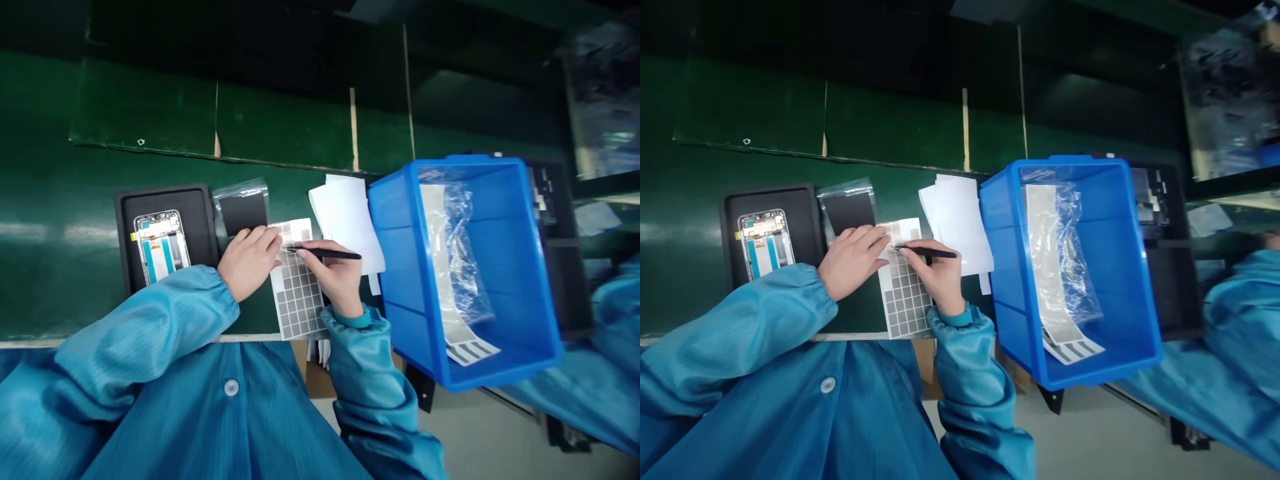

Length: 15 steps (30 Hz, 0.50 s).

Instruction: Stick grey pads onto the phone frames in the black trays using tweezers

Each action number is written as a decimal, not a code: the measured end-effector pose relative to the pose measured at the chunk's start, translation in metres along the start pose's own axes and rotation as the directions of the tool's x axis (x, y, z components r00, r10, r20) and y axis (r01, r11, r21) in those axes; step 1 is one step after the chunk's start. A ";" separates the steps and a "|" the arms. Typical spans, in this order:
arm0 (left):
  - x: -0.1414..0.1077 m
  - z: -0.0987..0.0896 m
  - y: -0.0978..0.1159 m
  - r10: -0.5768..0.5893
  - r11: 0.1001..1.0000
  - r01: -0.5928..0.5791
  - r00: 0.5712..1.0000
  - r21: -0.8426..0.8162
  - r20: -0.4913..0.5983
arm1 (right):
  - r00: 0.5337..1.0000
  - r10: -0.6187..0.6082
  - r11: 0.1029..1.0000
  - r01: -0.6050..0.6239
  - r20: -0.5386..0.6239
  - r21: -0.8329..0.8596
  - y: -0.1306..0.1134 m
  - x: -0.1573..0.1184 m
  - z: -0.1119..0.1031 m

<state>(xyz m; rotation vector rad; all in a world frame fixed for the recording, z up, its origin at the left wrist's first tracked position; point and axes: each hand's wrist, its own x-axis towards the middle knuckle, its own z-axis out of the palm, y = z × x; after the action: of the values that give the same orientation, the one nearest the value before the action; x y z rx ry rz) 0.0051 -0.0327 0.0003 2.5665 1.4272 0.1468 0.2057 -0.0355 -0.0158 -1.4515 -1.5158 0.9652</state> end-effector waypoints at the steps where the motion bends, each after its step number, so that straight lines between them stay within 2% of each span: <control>1: 0.000 0.001 0.000 0.002 1.000 -0.002 1.000 0.003 -0.008 | 1.000 0.005 1.000 -0.005 0.006 0.004 0.002 0.002 0.001; 7: -0.002 0.004 0.000 0.012 1.000 -0.012 0.999 -0.004 -0.048 | 0.999 0.043 0.998 -0.043 0.009 0.036 0.009 0.006 0.004; 15: -0.003 0.006 -0.002 0.024 1.000 -0.025 0.999 -0.014 -0.044 | 0.998 0.039 0.999 -0.041 0.057 0.034 0.015 0.006 0.001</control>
<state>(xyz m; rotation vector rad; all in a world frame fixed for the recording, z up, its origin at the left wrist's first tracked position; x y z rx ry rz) 0.0030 -0.0345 -0.0065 2.5846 1.4050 0.2181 0.2107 -0.0287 -0.0293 -1.4462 -1.5074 1.0593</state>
